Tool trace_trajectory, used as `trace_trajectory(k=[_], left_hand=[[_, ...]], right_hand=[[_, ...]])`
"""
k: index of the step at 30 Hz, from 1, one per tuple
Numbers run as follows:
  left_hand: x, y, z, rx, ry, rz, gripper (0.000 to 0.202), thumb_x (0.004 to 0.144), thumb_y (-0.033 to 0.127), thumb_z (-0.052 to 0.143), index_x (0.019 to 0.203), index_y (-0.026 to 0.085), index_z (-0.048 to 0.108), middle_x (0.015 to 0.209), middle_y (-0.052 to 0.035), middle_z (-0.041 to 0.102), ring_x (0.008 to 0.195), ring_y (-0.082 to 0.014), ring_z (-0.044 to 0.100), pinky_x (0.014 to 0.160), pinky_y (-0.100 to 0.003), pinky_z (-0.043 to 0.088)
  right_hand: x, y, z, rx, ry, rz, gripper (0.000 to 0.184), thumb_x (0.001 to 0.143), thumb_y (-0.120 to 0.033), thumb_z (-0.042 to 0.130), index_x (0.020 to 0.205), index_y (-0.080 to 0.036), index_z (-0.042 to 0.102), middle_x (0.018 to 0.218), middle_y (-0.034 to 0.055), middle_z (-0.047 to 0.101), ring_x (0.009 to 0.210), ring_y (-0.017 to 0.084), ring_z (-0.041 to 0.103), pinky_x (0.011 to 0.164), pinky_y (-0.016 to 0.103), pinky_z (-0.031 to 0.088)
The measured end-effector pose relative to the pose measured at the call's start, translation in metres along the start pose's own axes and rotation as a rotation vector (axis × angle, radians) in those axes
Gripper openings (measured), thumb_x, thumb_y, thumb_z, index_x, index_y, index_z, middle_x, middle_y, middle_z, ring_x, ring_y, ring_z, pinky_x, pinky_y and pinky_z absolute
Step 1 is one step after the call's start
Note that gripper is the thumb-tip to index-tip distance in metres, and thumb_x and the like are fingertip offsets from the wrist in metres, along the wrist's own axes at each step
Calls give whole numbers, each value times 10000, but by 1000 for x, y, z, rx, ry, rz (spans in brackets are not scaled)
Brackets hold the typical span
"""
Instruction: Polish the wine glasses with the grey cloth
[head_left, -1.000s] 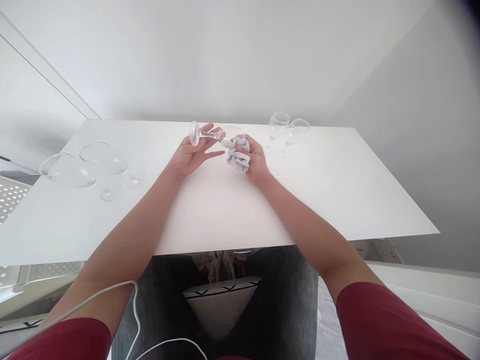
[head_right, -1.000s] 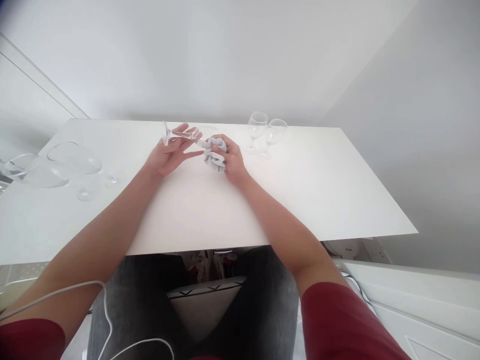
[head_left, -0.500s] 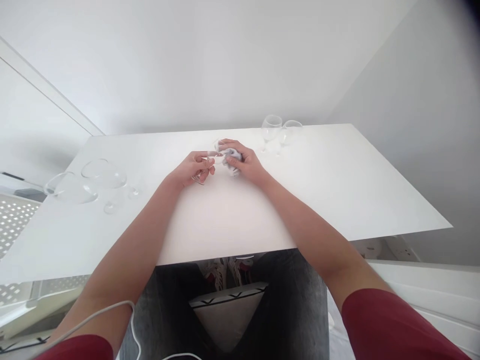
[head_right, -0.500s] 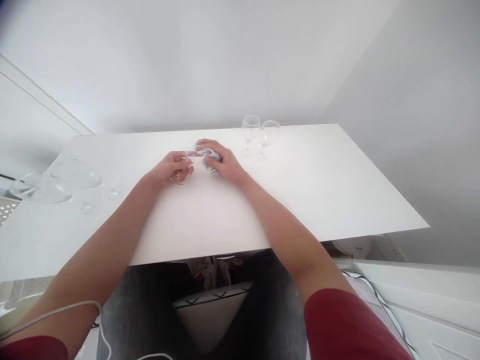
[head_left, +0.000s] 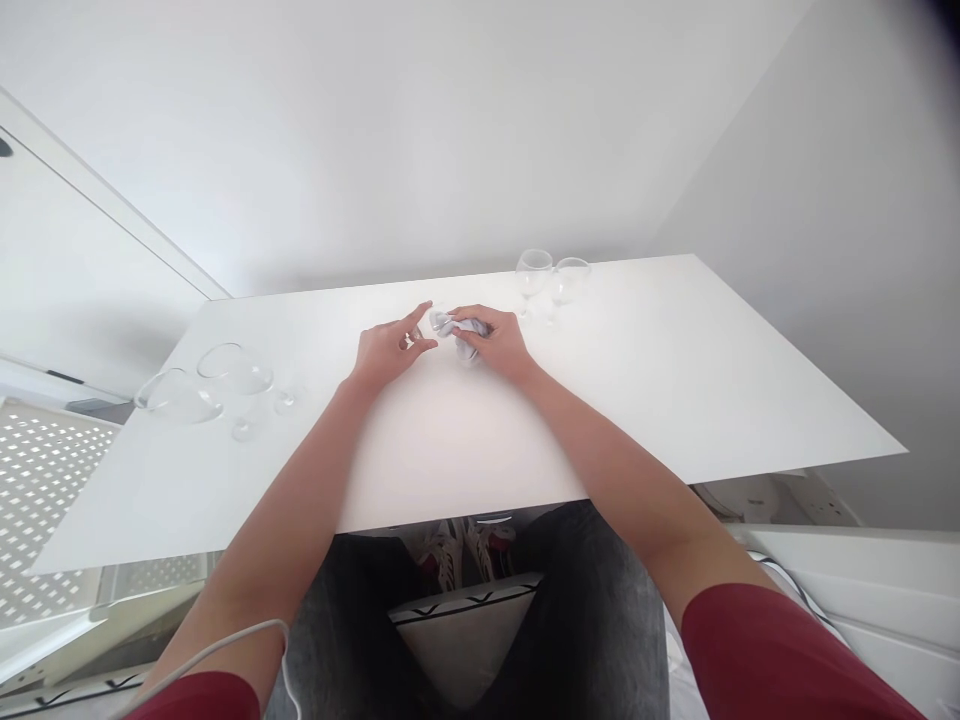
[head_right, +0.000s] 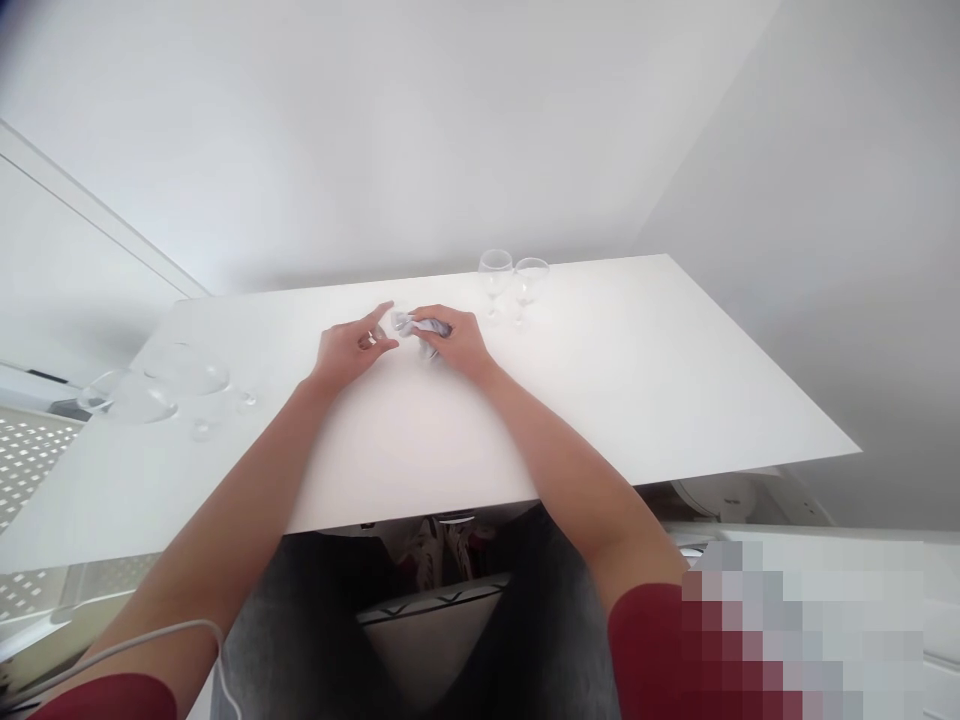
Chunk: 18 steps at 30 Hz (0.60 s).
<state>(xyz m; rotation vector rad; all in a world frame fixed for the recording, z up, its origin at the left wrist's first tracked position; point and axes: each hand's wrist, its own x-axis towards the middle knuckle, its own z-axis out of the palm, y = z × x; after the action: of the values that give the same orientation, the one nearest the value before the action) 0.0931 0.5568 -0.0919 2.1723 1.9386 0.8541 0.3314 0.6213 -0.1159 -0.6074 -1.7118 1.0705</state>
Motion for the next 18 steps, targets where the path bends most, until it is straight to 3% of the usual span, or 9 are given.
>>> trace_trajectory(k=[2,5,7,10,12,16,18], left_hand=[[-2,-3,7,16,49,18,672,926,599,744,1553,397,613,918,7,784,723,-173,640,790,-290,470],[-5,-6,15,71,60,83,625,928,601,748,1512,396,657,967,-27,811,759,-206,665,788,-318,462],[-6,-5,17,116,50,156,552,955,555,737,1472,369,699,990,-66,824,830,-238,694,866,-360,462],[-8,0,15,148,34,281,454,1027,423,676,1475,349,694,1148,-97,828,1003,-263,729,1066,-443,388],[-9,4,13,166,26,319,416,1060,342,625,1471,342,689,1203,-95,820,1069,-258,729,1113,-464,341],[-12,8,12,190,59,323,427,1091,272,556,1506,326,643,1205,-83,813,1085,-222,727,1135,-448,324],[-11,7,13,211,79,318,443,1092,274,555,1529,314,618,1204,-90,806,1088,-218,724,1148,-449,322]], right_hand=[[0,-1,0,23,-4,34,314,895,-471,808,1091,-225,802,1269,70,798,1203,238,729,1118,394,530],[-3,-1,1,-50,-128,76,353,914,-433,763,1172,-198,814,1268,86,804,1180,252,732,1112,405,515],[-7,-3,1,-146,-227,91,368,900,-362,745,1214,-185,818,1231,83,814,1099,249,738,1062,396,526],[-12,-6,0,-210,-269,151,382,860,-299,730,1207,-178,832,1133,69,829,934,222,717,950,370,543],[-13,-9,-4,-137,-302,207,403,852,-342,745,1207,-171,830,1091,72,823,883,210,695,880,347,542],[-15,-16,-9,204,-394,317,633,866,-479,757,1418,-174,712,1155,90,786,882,206,691,790,319,539],[-18,-18,-3,174,-350,287,646,851,-466,772,1426,-179,703,1200,91,773,931,211,683,827,323,533]])
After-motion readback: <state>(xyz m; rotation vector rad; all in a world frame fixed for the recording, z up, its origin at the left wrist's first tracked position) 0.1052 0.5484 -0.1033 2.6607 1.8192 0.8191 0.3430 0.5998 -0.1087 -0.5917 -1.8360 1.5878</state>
